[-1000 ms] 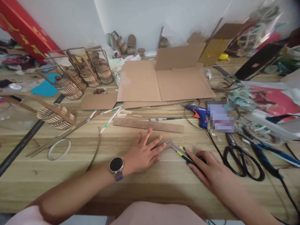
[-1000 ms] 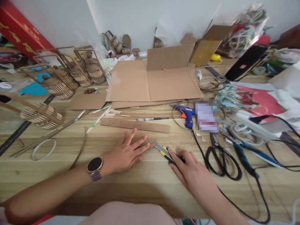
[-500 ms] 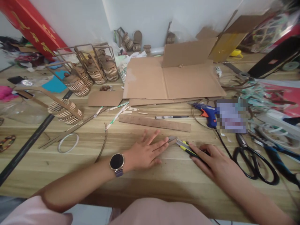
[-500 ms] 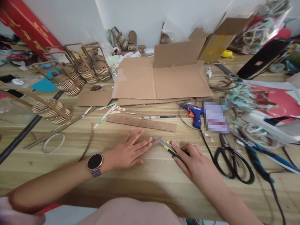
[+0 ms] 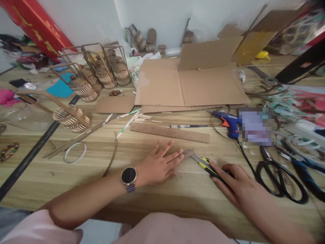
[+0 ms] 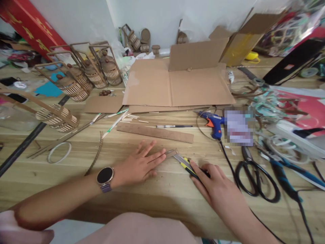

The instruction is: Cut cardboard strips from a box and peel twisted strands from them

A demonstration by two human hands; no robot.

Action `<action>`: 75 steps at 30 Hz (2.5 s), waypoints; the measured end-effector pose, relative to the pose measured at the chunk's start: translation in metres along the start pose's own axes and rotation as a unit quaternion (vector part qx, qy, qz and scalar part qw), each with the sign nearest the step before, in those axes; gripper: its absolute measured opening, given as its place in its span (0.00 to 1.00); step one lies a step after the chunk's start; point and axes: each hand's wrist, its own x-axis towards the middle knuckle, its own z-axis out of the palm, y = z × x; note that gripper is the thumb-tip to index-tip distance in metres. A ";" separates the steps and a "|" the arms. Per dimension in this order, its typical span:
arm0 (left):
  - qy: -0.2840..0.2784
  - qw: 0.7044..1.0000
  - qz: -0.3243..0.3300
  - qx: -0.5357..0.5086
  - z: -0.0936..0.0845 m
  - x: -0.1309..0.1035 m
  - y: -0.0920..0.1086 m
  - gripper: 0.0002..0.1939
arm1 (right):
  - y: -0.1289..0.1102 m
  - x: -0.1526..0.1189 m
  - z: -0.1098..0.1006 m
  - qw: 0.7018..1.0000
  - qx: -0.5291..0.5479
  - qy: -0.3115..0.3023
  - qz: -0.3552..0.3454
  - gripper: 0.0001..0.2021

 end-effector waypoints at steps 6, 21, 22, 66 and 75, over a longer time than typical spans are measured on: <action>-0.010 1.000 -0.014 -0.020 -0.002 0.000 0.002 0.30 | -0.009 0.005 0.000 1.000 -0.001 0.003 0.017 0.23; -0.014 0.999 -0.038 -0.024 0.000 -0.008 0.007 0.33 | 0.010 0.023 0.008 0.998 0.040 -0.032 0.045 0.26; -0.013 0.999 -0.042 -0.022 0.000 -0.009 0.007 0.32 | 0.009 0.022 0.007 0.998 0.036 -0.031 0.042 0.26; -0.107 0.988 0.112 0.025 -0.050 0.036 -0.036 0.39 | -0.027 0.023 0.008 1.000 -0.015 -0.019 0.018 0.23; -0.142 0.975 0.165 0.053 -0.049 0.066 -0.054 0.50 | -0.027 0.022 0.005 1.000 -0.012 0.002 -0.003 0.22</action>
